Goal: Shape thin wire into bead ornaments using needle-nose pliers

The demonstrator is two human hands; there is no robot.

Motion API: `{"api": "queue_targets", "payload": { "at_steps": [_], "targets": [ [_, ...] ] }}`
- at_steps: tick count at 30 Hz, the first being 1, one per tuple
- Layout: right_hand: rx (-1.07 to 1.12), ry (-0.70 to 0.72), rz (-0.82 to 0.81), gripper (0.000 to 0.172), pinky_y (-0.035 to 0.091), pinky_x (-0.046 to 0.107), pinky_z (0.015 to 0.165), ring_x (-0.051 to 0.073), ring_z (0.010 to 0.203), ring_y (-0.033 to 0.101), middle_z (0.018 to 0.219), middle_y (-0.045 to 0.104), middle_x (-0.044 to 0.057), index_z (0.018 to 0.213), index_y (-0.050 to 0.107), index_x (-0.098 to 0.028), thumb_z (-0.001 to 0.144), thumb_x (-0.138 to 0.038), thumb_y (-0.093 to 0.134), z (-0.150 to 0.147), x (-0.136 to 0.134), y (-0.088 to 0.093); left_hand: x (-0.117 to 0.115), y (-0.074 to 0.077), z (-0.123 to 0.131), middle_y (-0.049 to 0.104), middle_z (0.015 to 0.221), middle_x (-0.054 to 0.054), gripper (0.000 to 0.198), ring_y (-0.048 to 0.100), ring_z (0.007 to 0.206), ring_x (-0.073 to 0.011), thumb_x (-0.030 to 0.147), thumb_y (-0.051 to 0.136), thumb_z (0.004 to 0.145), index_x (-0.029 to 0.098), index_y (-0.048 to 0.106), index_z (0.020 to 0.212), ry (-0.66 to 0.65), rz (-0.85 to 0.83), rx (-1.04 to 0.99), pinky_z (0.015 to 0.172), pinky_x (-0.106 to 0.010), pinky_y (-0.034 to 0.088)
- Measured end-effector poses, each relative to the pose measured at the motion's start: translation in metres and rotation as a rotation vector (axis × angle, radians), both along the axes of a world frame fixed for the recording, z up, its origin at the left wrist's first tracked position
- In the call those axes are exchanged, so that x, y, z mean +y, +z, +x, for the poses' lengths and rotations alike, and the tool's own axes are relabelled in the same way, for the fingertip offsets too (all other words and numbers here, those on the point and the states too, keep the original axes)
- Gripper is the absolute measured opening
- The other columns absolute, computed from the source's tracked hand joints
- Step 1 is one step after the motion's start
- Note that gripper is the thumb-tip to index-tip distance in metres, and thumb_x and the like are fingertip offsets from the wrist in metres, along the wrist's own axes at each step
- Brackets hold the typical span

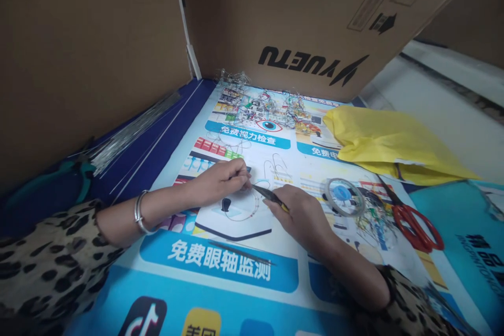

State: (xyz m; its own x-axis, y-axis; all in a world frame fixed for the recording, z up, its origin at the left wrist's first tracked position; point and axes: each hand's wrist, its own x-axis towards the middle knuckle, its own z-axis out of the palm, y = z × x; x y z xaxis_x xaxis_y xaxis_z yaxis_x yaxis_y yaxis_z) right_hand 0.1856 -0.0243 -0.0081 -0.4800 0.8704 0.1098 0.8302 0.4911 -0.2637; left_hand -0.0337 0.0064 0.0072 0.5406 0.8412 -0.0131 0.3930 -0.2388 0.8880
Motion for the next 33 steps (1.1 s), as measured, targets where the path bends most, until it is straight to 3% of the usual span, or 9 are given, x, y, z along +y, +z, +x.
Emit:
{"api": "queue_targets", "payload": {
  "at_steps": [9,33],
  "targets": [
    [-0.028,0.005,0.018,0.026,0.034,0.024,0.062,0.016,0.072,0.052,0.075,0.059,0.004,0.079,0.057,-0.018,0.089,-0.037,0.042,-0.0008,-0.0016,0.0004,0.0007,-0.0015,-0.0001,0.063,0.086,-0.003,0.011,0.058,0.090,-0.0165,0.023,0.041,0.087,0.018,0.049,0.081,-0.007,0.008,-0.036,0.076,-0.030,0.041],
    [-0.230,0.047,0.266,0.013,0.028,0.028,0.064,0.018,0.072,0.047,0.074,0.056,0.004,0.078,0.055,-0.019,0.085,-0.029,0.051,0.0024,-0.0019,0.0033,0.0019,-0.0079,0.0008,0.063,0.074,0.001,0.011,0.058,0.071,-0.0123,0.024,0.046,0.086,0.018,0.048,0.077,0.024,-0.038,-0.066,0.064,-0.024,0.040]
  ]
}}
